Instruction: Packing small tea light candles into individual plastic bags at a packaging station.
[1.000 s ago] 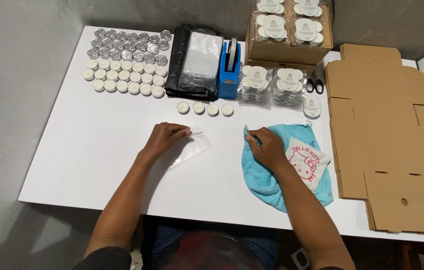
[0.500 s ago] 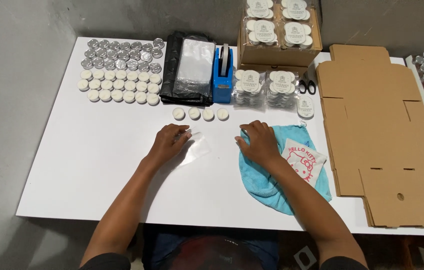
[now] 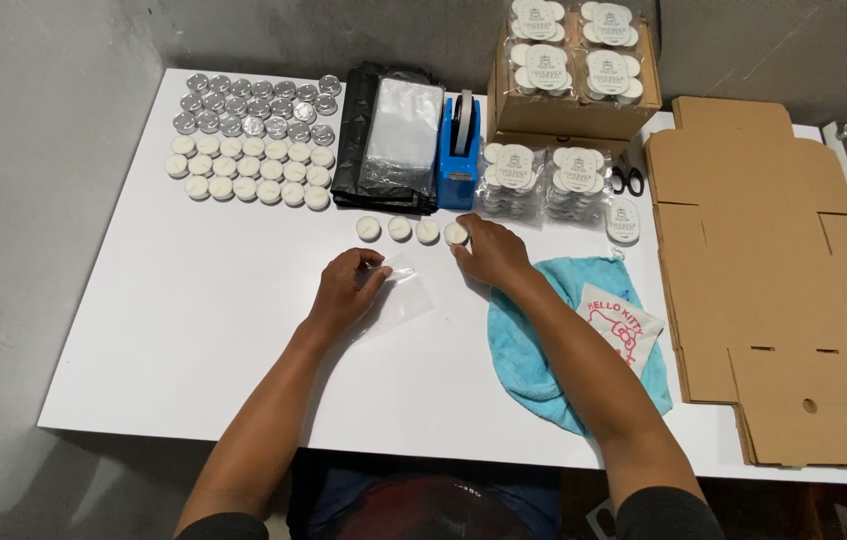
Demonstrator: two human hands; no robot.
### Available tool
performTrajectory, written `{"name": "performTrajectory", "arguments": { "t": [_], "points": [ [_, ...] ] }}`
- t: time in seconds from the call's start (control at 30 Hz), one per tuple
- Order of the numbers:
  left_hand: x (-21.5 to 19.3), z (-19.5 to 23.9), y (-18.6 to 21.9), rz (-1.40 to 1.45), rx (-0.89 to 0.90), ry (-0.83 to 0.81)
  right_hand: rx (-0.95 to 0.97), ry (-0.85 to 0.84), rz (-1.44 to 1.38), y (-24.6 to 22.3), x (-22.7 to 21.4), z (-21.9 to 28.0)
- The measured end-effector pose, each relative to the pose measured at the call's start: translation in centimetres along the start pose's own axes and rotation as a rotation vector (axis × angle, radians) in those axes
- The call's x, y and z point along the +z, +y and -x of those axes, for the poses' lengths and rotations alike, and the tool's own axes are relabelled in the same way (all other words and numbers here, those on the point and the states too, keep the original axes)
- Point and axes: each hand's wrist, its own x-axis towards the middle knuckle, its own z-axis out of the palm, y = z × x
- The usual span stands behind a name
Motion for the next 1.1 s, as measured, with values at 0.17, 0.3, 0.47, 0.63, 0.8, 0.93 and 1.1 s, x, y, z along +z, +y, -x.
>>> {"name": "performTrajectory", "arguments": {
  "t": [0.17, 0.3, 0.47, 0.63, 0.8, 0.93, 1.1],
  "points": [
    [0.6, -0.4, -0.1, 0.018, -0.001, -0.016, 0.006, -0.037, 0.001, -0.8, -0.7, 2.0],
    [0.8, -1.2, 1.0, 0.022, 0.068, -0.045, -0.037, -0.069, 0.077, -0.3, -0.8, 2.6],
    [1.2, -1.7, 1.0, -0.021, 0.105, -0.134, -0.068, -0.068, -0.025, 0.2, 0.2, 3.5],
    [1.5, -1.7, 1.1, -0.021, 0.124, -0.158, -0.101, -0.062, -0.065, 0.7, 0.8, 3.4],
    [2.0, -1.9, 1.2, -0.036, 0.201, -0.144, -0.142, -0.081, -0.029, 0.5, 1.1, 3.6],
    [2.6, -2.5, 1.8, -0.065, 0.226, -0.159, -0.151, -0.091, -0.04, 0.7, 1.4, 3.9],
    [3.3, -2.4, 1.5, -0.104, 0.224, -0.185, -0.157, -0.131, -0.134, 0.9, 1.3, 3.8]
  ]
}}
